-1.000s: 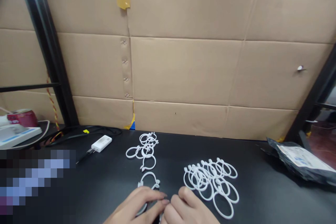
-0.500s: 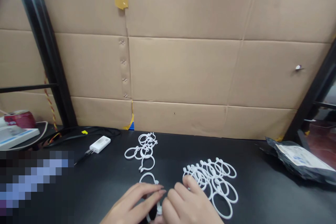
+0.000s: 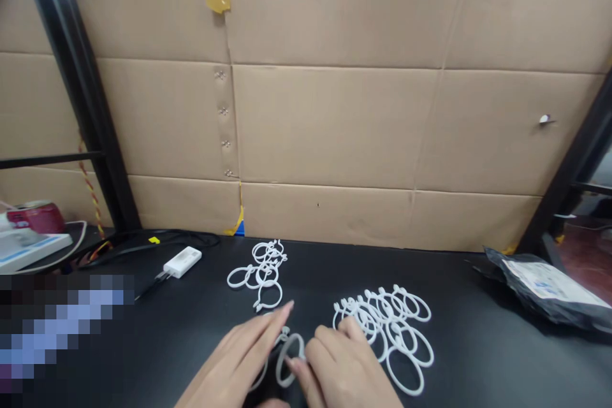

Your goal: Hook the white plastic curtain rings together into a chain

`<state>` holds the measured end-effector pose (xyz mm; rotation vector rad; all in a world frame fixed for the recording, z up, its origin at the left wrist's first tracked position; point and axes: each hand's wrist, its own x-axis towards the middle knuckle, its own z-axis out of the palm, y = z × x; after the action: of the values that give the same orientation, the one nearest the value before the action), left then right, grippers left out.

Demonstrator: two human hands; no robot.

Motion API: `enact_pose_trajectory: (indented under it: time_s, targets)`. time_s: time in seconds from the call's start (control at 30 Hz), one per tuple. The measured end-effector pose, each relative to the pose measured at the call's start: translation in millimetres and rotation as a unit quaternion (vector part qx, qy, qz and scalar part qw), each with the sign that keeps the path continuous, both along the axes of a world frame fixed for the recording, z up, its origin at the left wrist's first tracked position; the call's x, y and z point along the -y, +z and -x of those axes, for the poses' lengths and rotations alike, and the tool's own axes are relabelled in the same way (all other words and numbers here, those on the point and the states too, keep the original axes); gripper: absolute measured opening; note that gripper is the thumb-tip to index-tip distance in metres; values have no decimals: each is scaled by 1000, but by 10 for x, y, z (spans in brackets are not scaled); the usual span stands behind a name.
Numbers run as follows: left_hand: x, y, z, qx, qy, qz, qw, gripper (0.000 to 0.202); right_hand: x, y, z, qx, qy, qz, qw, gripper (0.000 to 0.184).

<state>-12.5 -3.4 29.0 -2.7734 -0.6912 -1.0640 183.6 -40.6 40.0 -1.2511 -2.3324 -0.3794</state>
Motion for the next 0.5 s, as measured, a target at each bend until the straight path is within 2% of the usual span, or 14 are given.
enact_pose_trajectory:
  time_s: [0.07, 0.13, 0.2, 0.27, 0.33, 0.43, 0.5]
  targets:
    - [-18, -76, 10, -33, 69, 36, 996, 104, -38, 45, -47, 48, -15, -83, 995, 43]
    - [-47, -149, 22, -65, 135, 80, 986, 112, -84, 117, -134, 115, -50, -162, 979, 49]
    - [-78, -199, 27, -84, 166, 140, 973, 96, -124, 194, -238, 172, -112, -199, 958, 52]
    - [-100, -220, 15, -92, 170, 194, 962, 78, -144, 251, -332, 198, -179, -189, 945, 52]
    - [-107, -223, -13, -92, 173, 213, 957, 68, -144, 279, -392, 200, -230, -175, 936, 51]
    - [-100, -223, -52, -89, 174, 197, 961, 64, -121, 279, -400, 192, -266, -173, 929, 46]
    - [-95, -236, -52, -72, 171, 199, 962, 65, -101, 265, -357, 183, -254, -172, 934, 45]
